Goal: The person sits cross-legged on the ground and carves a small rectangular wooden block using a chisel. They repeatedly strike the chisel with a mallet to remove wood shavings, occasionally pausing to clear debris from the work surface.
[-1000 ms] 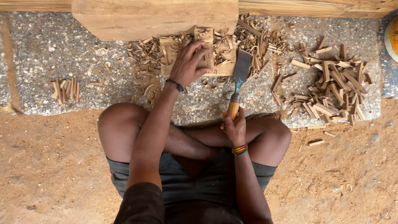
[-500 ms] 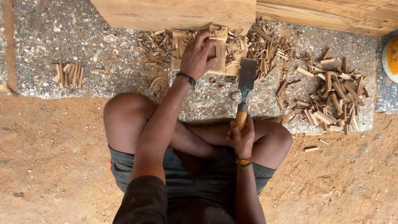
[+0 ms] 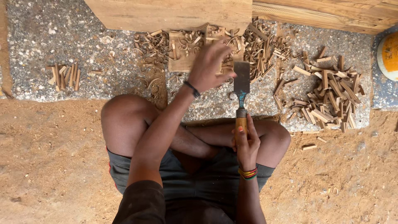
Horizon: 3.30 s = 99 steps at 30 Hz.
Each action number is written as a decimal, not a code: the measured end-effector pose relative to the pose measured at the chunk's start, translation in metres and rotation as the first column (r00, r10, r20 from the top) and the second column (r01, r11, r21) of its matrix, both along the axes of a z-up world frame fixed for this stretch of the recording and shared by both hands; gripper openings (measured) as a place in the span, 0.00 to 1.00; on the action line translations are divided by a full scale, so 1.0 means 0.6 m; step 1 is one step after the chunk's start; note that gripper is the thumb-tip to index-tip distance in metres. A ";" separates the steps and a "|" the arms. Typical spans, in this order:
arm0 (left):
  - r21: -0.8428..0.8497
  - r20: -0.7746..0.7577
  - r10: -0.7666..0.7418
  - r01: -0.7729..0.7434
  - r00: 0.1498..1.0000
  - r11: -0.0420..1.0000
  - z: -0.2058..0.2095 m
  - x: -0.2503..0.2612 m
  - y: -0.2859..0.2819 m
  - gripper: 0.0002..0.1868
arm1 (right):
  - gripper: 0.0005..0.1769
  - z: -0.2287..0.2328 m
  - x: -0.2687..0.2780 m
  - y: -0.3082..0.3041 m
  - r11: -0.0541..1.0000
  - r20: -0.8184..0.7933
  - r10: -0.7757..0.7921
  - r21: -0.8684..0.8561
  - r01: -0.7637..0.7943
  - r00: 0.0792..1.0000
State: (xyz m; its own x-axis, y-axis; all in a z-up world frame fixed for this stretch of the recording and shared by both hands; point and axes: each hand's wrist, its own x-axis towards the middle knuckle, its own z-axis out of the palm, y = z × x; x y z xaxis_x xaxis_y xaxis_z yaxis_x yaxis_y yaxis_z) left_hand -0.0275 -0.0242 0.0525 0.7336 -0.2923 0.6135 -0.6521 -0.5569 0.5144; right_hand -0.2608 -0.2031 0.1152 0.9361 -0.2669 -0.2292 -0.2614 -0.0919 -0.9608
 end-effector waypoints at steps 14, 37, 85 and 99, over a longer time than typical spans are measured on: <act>0.081 -0.222 -0.529 0.556 0.819 0.827 0.012 -0.070 -0.092 0.28 | 0.32 0.024 0.005 0.050 0.991 -0.124 0.065 0.129 -0.049 0.990; 0.021 -0.100 -0.489 0.493 0.867 0.870 -0.051 -0.059 -0.094 0.27 | 0.32 0.005 0.010 0.077 0.996 -0.139 0.085 -0.019 -0.088 0.987; 0.228 -0.011 0.292 -0.282 0.956 0.932 -0.087 0.012 0.016 0.25 | 0.32 -0.029 0.030 0.002 0.981 0.023 -0.101 0.171 0.095 0.995; 0.308 -0.040 0.284 -0.259 0.958 0.916 -0.111 0.030 0.006 0.18 | 0.33 -0.068 0.017 -0.018 0.976 -0.046 -0.097 0.189 0.104 0.994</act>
